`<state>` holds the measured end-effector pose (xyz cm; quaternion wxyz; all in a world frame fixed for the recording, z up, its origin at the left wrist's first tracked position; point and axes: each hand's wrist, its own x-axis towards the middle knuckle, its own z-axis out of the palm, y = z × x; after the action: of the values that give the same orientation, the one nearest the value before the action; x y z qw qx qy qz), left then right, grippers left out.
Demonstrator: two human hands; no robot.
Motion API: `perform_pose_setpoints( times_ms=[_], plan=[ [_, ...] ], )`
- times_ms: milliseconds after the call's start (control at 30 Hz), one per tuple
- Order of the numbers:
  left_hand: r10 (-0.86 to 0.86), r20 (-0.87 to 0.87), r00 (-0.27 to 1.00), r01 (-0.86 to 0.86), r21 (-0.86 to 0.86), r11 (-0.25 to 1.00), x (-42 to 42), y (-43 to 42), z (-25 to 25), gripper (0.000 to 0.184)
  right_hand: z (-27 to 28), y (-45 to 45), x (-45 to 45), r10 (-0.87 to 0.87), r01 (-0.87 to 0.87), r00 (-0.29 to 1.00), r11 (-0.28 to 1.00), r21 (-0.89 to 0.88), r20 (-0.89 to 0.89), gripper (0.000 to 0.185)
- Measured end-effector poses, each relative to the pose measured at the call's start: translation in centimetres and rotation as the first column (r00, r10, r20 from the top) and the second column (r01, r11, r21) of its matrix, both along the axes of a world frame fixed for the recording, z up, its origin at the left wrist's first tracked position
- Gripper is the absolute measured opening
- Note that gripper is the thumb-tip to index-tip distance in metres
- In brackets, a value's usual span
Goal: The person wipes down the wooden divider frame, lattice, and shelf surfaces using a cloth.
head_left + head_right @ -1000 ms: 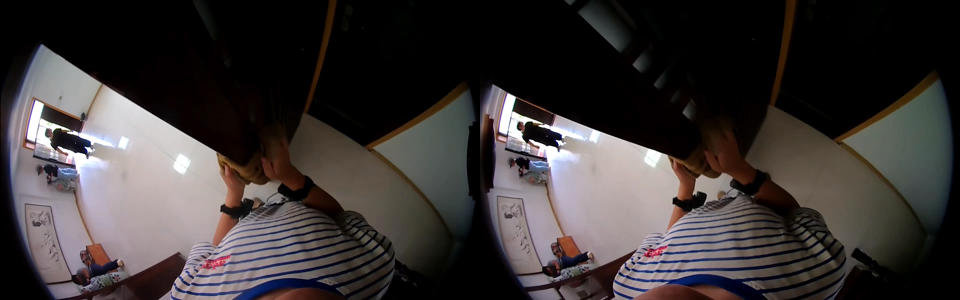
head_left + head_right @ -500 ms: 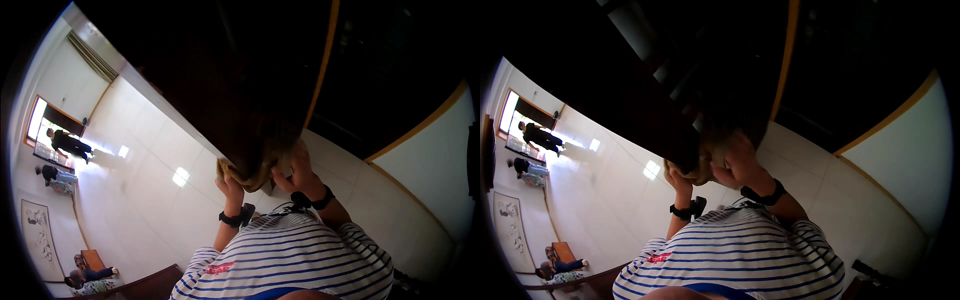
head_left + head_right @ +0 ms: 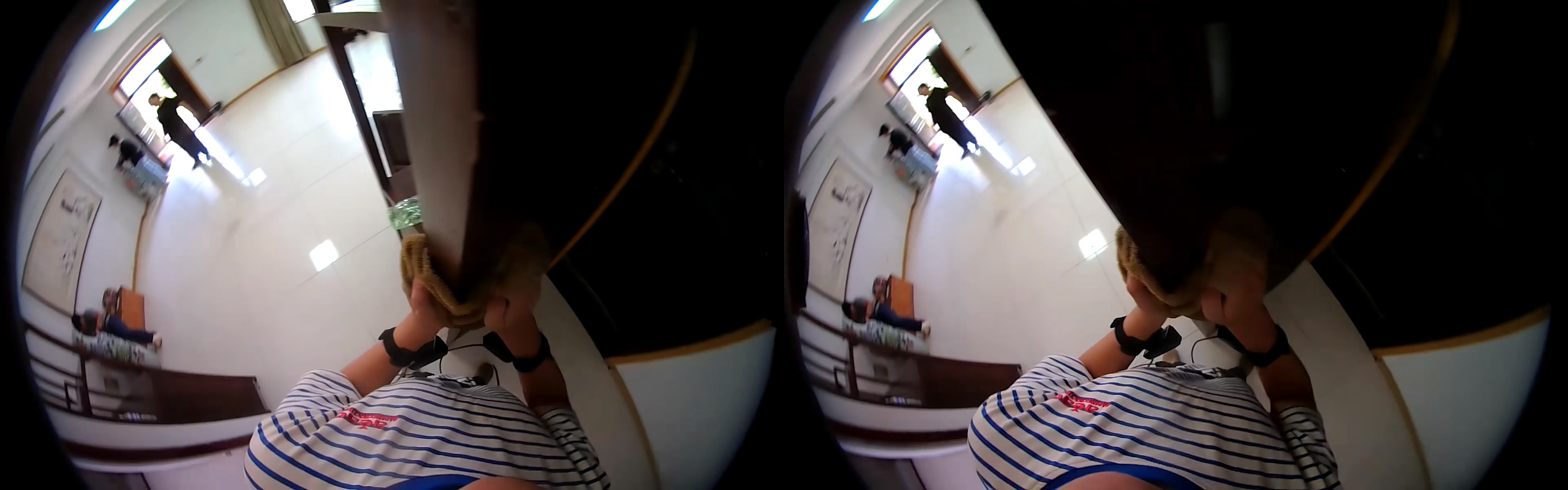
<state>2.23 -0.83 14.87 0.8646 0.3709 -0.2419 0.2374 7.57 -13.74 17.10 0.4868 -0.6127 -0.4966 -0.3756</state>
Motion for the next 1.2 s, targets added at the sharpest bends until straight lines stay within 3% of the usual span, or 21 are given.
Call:
perform_pose_setpoints(
  times_ms=[33, 100, 133, 167, 233, 267, 333, 433, 533, 633, 667, 733, 767, 833, 867, 967, 1100, 1200],
  plan=[
    [-0.052, 0.087, 0.995, 0.055, -0.036, 0.998, 0.2, 0.0, 0.2, 0.051, -0.2, 0.2, 0.3, -0.092, 0.092, 0.995, 0.996, -0.008, -0.036, 0.033],
    [-0.136, 0.228, 0.964, 0.157, -0.077, 0.985, 0.5, 0.2, 0.7, 0.053, -0.3, 1.1, 0.8, -0.09, 0.092, 0.995, 0.996, 0.021, -0.048, 0.038],
    [-0.065, 0.168, 0.984, 0.075, -0.057, 0.996, 0.3, 0.2, 1.1, 0.053, -0.3, 1.2, 0.8, -0.122, 0.125, 0.99, 0.991, 0.049, -0.064, 0.043],
    [0.116, -0.049, 0.992, -0.115, 0.019, 0.993, 0.0, 0.1, 1.5, 0.055, -0.1, 1.3, 0.9, -0.115, 0.119, 0.991, 0.992, 0.049, -0.07, 0.043],
    [0.308, -0.264, 0.914, -0.281, 0.136, 0.95, -0.4, 0.0, 1.2, 0.057, 0.8, 1.4, 1.1, -0.262, 0.261, 0.965, 0.964, 0.057, 0.014, 0.043],
    [0.291, -0.198, 0.936, -0.27, 0.126, 0.955, 0.1, 0.3, 0.4, 0.058, 1.3, 1.2, 1.0, -0.256, 0.255, 0.967, 0.966, 0.051, 0.002, 0.043],
    [0.28, -0.138, 0.95, -0.265, 0.117, 0.957, 0.0, 0.4, 0.8, 0.059, 2.6, 1.1, 0.9, -0.249, 0.245, 0.965, 0.968, -0.054, -0.087, 0.061],
    [0.325, -0.296, 0.898, -0.281, 0.182, 0.942, -0.1, 0.5, 1.2, 0.06, 3.3, 1.9, 1.5, -0.318, 0.318, 0.948, 0.948, -0.016, -0.017, 0.059],
    [0.231, -0.192, 0.954, -0.224, 0.058, 0.973, 0.3, 0.3, 0.5, 0.058, 3.5, 2.3, 1.4, -0.314, 0.314, 0.949, 0.949, -0.023, -0.033, 0.056],
    [0.306, -0.436, 0.846, -0.312, 0.061, 0.948, 0.3, 0.1, -0.1, 0.059, 2.7, 2.2, 1.3, -0.293, 0.292, 0.954, 0.956, -0.025, -0.066, 0.053],
    [0.312, -0.446, 0.839, -0.322, 0.055, 0.945, 0.4, 0.4, -1.4, 0.059, 2.5, 2.0, 1.0, -0.283, 0.281, 0.956, 0.959, -0.037, -0.072, 0.053],
    [0.166, -0.407, 0.898, -0.189, -0.014, 0.982, 0.3, 0.7, -3.0, 0.059, 2.2, 1.8, 0.7, -0.253, 0.246, 0.964, 0.966, -0.075, -0.086, 0.055],
    [0.193, -0.43, 0.882, -0.21, 0.008, 0.978, 0.2, 0.7, -3.8, 0.06, 1.2, 2.2, 0.8, -0.244, 0.237, 0.966, 0.968, -0.081, -0.087, 0.055],
    [0.222, -0.383, 0.897, -0.247, -0.017, 0.969, 0.0, 0.3, -3.9, 0.06, -1.0, 3.5, 1.3, -0.126, 0.164, 0.975, 0.964, 0.212, -0.181, 0.055],
    [0.248, -0.332, 0.91, -0.276, -0.04, 0.96, 0.0, 0.1, -3.9, 0.061, -1.1, 3.6, 1.3, -0.118, 0.155, 0.977, 0.965, 0.211, -0.18, 0.055],
    [0.289, -0.373, 0.882, -0.325, -0.037, 0.945, -0.2, -0.2, -4.1, 0.062, -1.8, 3.8, 1.3, 0.028, 0.0, 0.975, 0.992, 0.127, -0.22, 0.052],
    [0.199, -0.406, 0.892, -0.258, -0.096, 0.961, -0.9, -0.5, -7.0, 0.062, -6.0, 3.0, 0.7, -0.123, 0.126, 0.967, 0.992, 0.001, -0.222, 0.046],
    [0.334, -0.446, 0.83, -0.35, 0.049, 0.935, -1.2, -0.8, -8.9, 0.061, -5.9, 2.2, 0.1, -0.193, 0.173, 0.962, 0.978, -0.115, -0.194, 0.043]
  ],
)
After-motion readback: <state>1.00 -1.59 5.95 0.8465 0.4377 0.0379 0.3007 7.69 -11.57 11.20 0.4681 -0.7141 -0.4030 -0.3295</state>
